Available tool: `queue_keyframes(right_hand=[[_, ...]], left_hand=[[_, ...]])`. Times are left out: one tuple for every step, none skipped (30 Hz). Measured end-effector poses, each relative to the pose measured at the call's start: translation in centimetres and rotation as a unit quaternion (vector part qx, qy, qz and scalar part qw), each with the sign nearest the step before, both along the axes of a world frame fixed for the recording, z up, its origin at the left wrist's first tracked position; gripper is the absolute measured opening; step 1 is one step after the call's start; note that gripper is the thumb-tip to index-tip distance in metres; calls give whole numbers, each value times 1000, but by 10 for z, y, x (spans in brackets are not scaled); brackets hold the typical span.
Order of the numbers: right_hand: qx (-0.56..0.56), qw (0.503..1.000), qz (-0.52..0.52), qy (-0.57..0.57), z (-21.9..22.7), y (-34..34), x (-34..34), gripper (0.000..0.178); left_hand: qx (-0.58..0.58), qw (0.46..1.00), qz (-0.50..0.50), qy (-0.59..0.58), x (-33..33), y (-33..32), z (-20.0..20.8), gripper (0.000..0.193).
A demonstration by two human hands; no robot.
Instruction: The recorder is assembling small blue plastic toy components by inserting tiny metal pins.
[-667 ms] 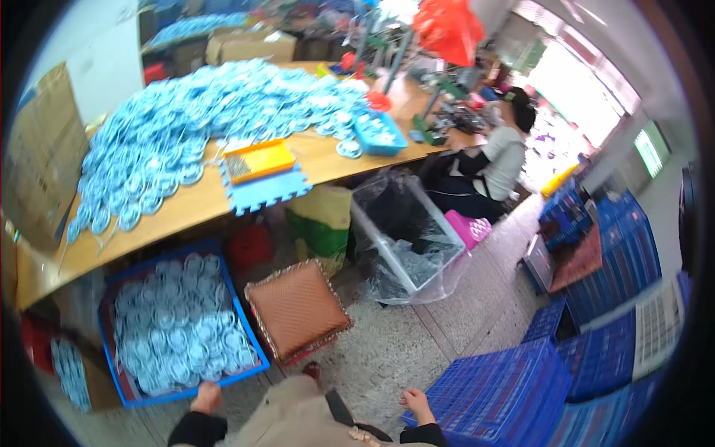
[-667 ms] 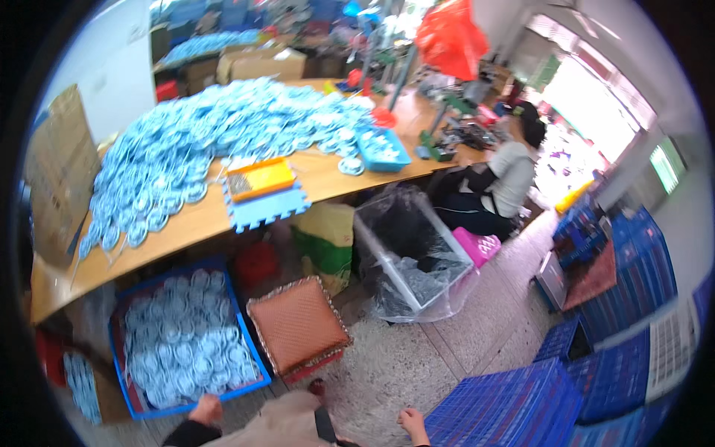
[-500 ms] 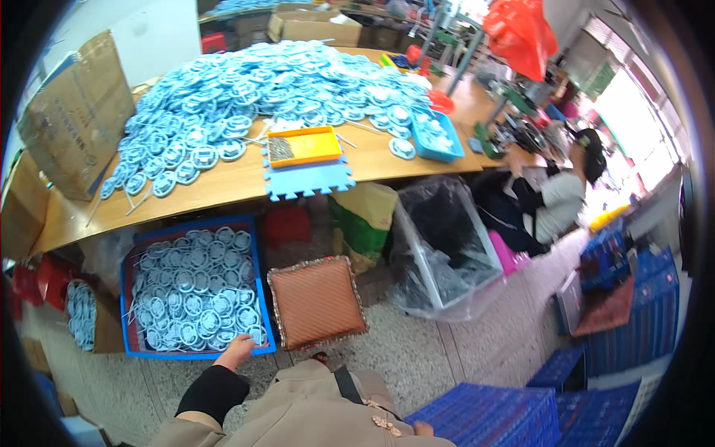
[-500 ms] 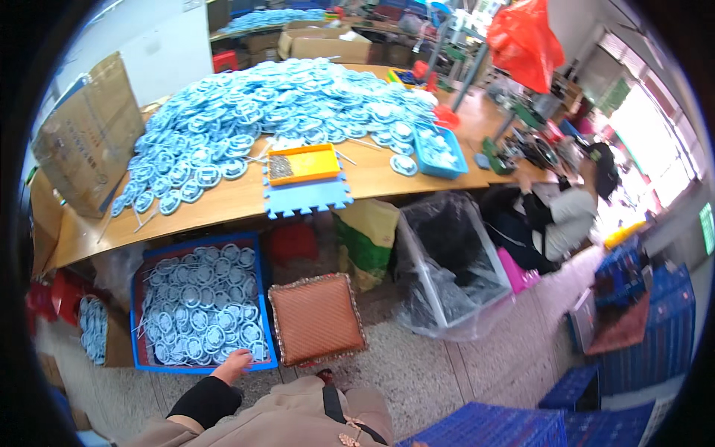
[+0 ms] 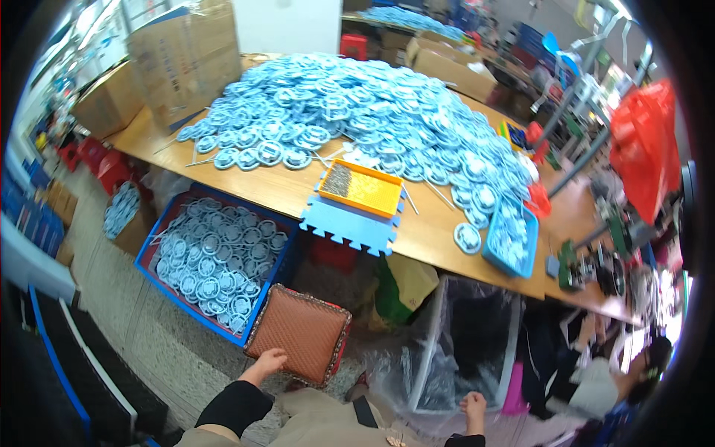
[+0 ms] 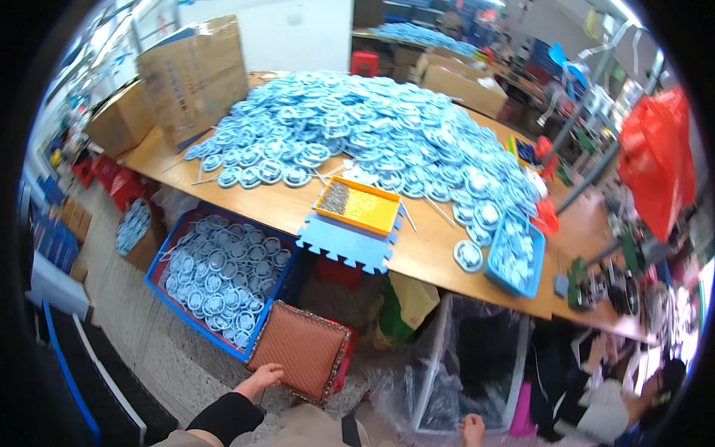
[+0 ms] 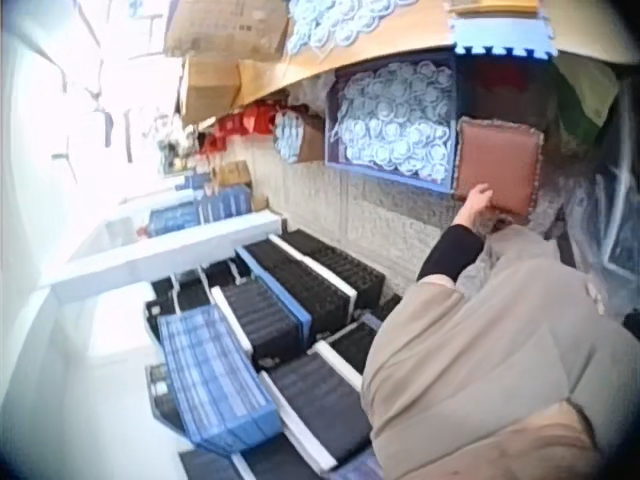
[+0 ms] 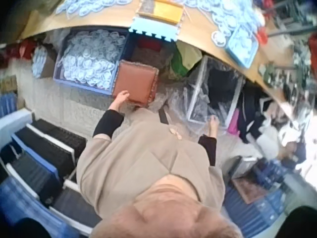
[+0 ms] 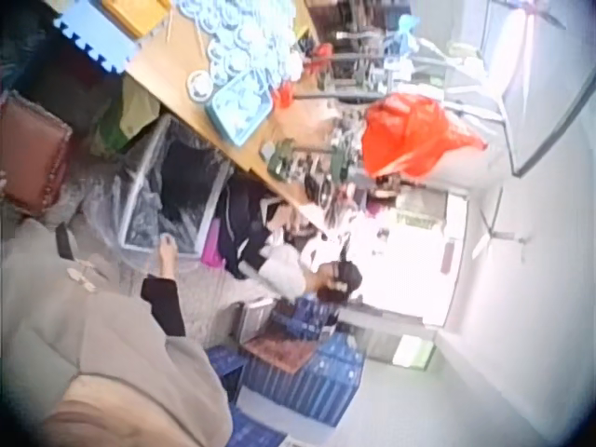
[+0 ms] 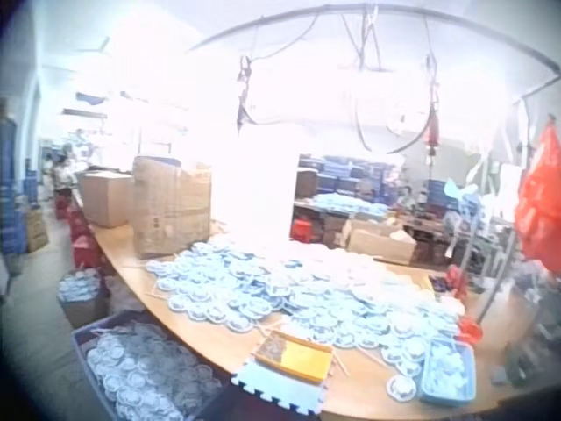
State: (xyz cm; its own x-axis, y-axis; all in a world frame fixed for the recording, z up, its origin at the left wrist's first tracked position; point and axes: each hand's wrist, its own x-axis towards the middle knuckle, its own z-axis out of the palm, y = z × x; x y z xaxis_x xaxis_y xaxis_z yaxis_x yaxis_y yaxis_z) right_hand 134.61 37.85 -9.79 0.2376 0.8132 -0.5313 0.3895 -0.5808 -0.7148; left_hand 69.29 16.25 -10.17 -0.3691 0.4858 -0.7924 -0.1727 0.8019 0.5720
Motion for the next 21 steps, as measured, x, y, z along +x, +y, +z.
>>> queue_keyframes(right_hand=[[22,999,14,34,35,41,-40,14],[42,998,45,33,55,77,-62,13],[59,995,77,33,68,105,-80,12],[70,990,109,55,71,129,-97,12],[77,984,141,76,71,148,-116,12],[98,970,212,67,78,164,-143,14],[117,951,281,58,88,170,-170,15],[130,934,332,27,95,173,-196,17],[145,912,383,-2,99,171,-218,19],[150,890,430,-23,109,164,-236,21],[159,865,474,-42,117,159,-249,23],[153,862,483,-35,110,156,-253,23],[131,868,479,-27,106,154,-254,24],[142,850,504,-54,110,154,-252,26],[155,833,525,-80,114,154,-249,27],[129,848,507,-85,105,159,-238,29],[112,853,500,-102,107,162,-231,29],[107,855,495,-111,110,167,-227,29],[99,856,492,-120,121,168,-227,29],[115,863,480,-110,125,173,-227,29],[132,869,467,-100,129,180,-230,29]], left_hand=[[-21,1000,16,2,13,-2,6,46],[-15,999,35,-3,26,-2,12,47],[-13,998,55,-7,39,-7,16,48],[-13,998,66,-9,47,-11,17,48],[6,996,91,-18,56,-22,19,48],[19,993,117,-27,70,-39,19,49],[17,988,153,-19,82,-56,19,49],[11,980,196,-16,94,-77,11,46],[5,971,238,-11,106,-100,2,43],[2,968,249,-12,118,-127,-6,43],[-48,966,251,-29,128,-151,-16,40],[-93,963,248,-47,139,-164,-26,37],[-148,951,272,-28,156,-174,-28,33],[-150,955,252,-49,165,-183,-23,26],[-132,951,262,-92,172,-188,-19,25],[-160,949,250,-106,172,-193,-29,23],[-164,940,265,-140,173,-183,-22,23],[-170,937,272,-137,166,-174,-22,22],[-178,933,282,-136,160,-166,-25,20],[-167,935,283,-133,148,-155,-32,20],[-150,958,231,-82,128,-142,-42,26]])
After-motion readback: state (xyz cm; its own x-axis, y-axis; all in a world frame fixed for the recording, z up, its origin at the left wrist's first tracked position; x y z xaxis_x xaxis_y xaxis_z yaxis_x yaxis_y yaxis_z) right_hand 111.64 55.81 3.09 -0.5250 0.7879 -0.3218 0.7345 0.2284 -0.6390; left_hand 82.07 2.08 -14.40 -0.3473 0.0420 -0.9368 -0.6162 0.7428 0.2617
